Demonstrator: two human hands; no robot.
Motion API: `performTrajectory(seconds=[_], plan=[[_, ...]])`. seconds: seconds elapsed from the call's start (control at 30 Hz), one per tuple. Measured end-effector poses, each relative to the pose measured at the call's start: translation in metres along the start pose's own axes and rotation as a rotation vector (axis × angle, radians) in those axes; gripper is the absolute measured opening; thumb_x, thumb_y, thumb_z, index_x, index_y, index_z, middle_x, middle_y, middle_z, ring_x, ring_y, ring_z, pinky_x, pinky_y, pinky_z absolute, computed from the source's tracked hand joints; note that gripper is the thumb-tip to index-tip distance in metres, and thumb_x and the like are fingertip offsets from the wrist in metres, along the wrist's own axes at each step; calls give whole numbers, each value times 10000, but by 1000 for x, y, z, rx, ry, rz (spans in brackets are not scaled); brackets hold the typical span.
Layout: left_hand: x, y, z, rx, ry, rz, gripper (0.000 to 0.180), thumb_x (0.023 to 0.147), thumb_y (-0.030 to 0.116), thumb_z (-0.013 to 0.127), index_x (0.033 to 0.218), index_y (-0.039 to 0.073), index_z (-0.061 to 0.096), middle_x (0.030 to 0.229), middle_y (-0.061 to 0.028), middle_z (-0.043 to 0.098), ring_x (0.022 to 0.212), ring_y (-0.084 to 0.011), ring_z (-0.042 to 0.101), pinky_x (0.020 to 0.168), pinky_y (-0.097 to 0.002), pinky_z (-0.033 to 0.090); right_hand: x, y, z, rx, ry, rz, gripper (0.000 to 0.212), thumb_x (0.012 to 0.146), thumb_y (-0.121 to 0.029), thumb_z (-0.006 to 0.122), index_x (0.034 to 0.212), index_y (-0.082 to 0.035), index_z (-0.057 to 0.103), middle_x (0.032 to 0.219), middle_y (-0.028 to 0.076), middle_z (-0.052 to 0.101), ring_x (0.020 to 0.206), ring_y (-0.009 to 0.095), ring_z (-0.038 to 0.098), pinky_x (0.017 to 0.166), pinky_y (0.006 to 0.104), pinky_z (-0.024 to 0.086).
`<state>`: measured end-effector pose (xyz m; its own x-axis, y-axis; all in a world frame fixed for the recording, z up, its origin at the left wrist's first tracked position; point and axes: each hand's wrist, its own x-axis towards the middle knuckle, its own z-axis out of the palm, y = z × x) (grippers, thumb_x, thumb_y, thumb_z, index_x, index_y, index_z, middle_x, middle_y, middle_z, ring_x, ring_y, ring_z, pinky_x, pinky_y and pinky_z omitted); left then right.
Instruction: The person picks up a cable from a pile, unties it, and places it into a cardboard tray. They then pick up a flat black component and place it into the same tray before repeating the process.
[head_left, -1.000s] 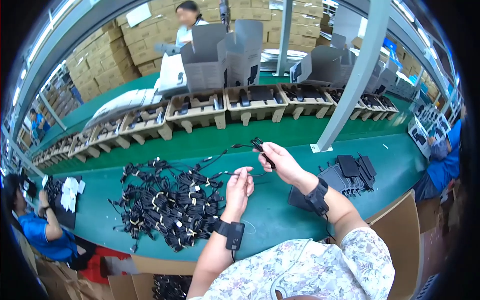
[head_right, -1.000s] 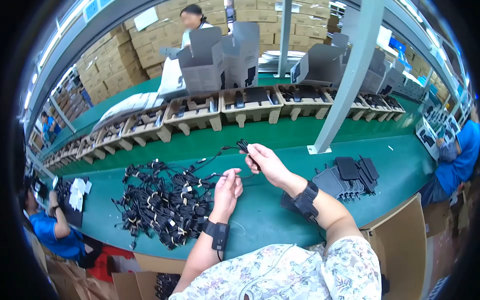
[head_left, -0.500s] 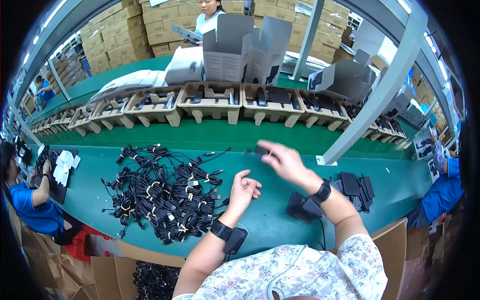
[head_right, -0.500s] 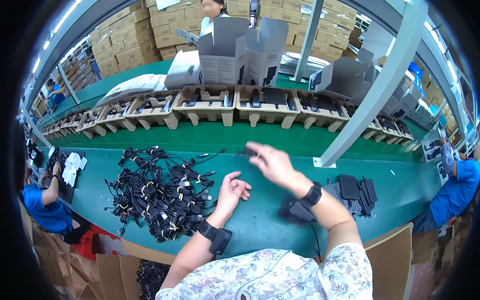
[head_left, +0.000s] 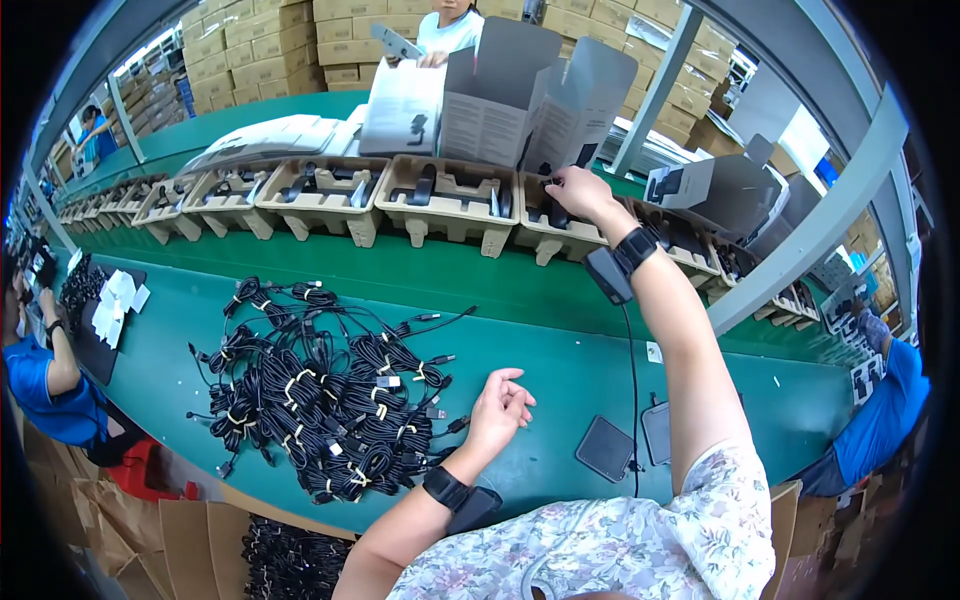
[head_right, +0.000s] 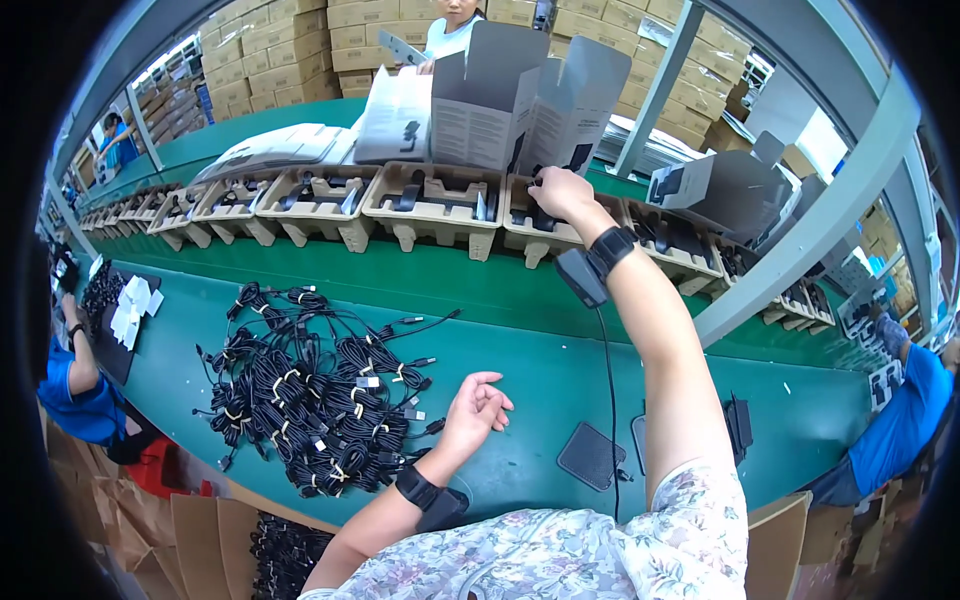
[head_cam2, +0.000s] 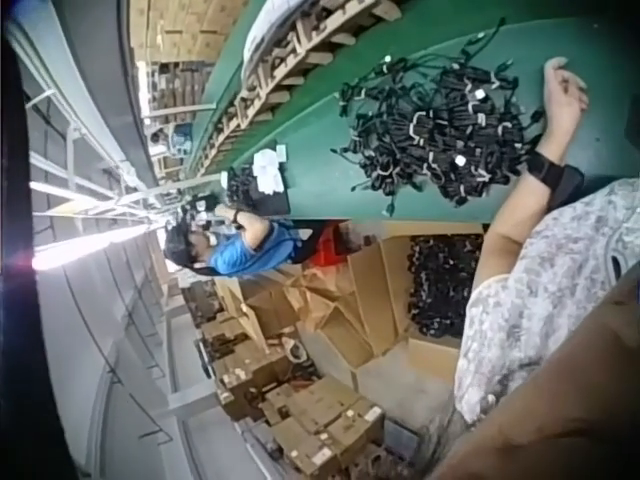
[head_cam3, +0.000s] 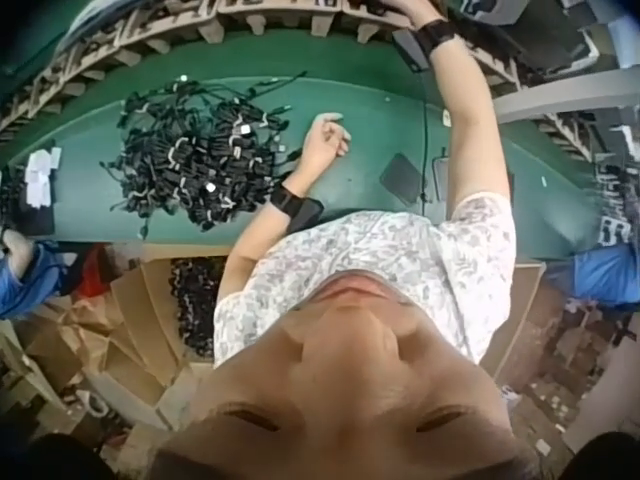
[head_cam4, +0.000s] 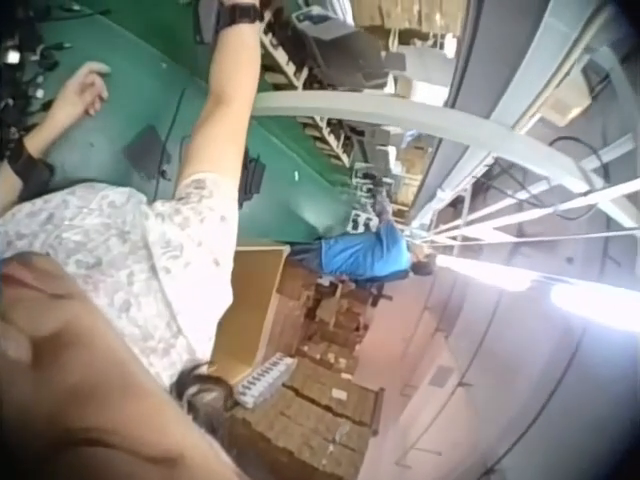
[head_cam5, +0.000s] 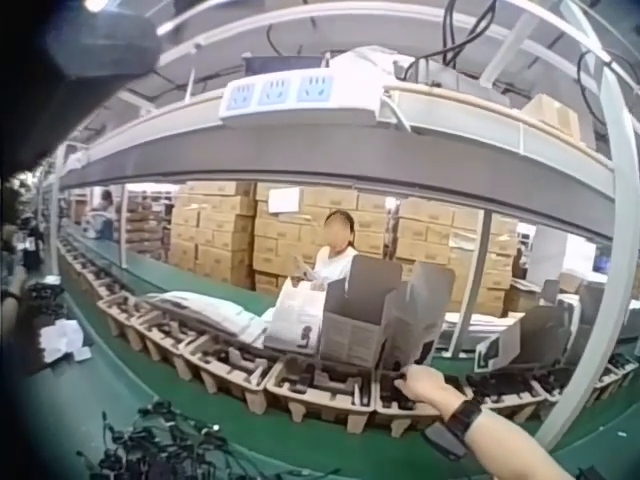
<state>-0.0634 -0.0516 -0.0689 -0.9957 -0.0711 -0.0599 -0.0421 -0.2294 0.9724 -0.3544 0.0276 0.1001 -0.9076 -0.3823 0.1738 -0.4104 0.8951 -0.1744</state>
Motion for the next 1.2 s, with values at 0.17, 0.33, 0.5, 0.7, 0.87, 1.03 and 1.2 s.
performTrajectory(seconds=[0.17,0.33,0.5,0.7,0.87,1.03,1.2], plan=[[1,-1,-4,-35,45,21,349,900,8,442,1220,7,302,836,-104,569,622,-118,555,539,-224,477,23,-11,12,-152,-70,24,351,814,-297,582,1018,-13,611,1009,173,632,951,320,600,793,401,482],[0,-1,-5,-62,60,29,359,899,7,440,1224,4,289,838,-105,566,620,-119,555,537,-225,476,35,-9,63,-171,209,-2,304,848,-204,513,1039,33,511,837,238,635,813,361,630,693,429,502],[1,0,-2,-42,41,33,353,895,5,442,1219,4,302,835,-101,564,623,-115,552,540,-222,473,36,-11,82,45,288,142,315,850,-138,441,1107,43,446,973,281,603,897,361,619,741,417,512],[0,-5,-9,-37,55,34,317,894,-1,435,1197,5,341,831,-93,565,624,-109,547,541,-220,473,42,-3,60,17,-73,9,269,813,-180,538,930,42,634,998,248,610,965,371,586,813,409,473],[5,-11,-11,1,18,52,287,894,-1,438,1174,13,378,827,-85,568,626,-98,545,536,-212,471,50,13,75,-46,110,-31,205,745,-152,589,900,-28,642,949,200,627,897,361,590,763,421,474],[3,-9,-12,22,13,44,261,895,-1,434,1154,15,406,823,-80,569,625,-94,544,538,-211,474,42,3,90,8,330,-63,125,745,-91,527,829,-29,596,907,202,616,894,371,585,758,428,473],[2,-12,-16,34,28,51,234,893,-1,436,1127,11,432,817,-75,568,623,-95,545,541,-215,477,34,3,96,-84,373,-191,118,755,-106,524,810,-43,607,857,187,607,852,370,580,756,437,472]])
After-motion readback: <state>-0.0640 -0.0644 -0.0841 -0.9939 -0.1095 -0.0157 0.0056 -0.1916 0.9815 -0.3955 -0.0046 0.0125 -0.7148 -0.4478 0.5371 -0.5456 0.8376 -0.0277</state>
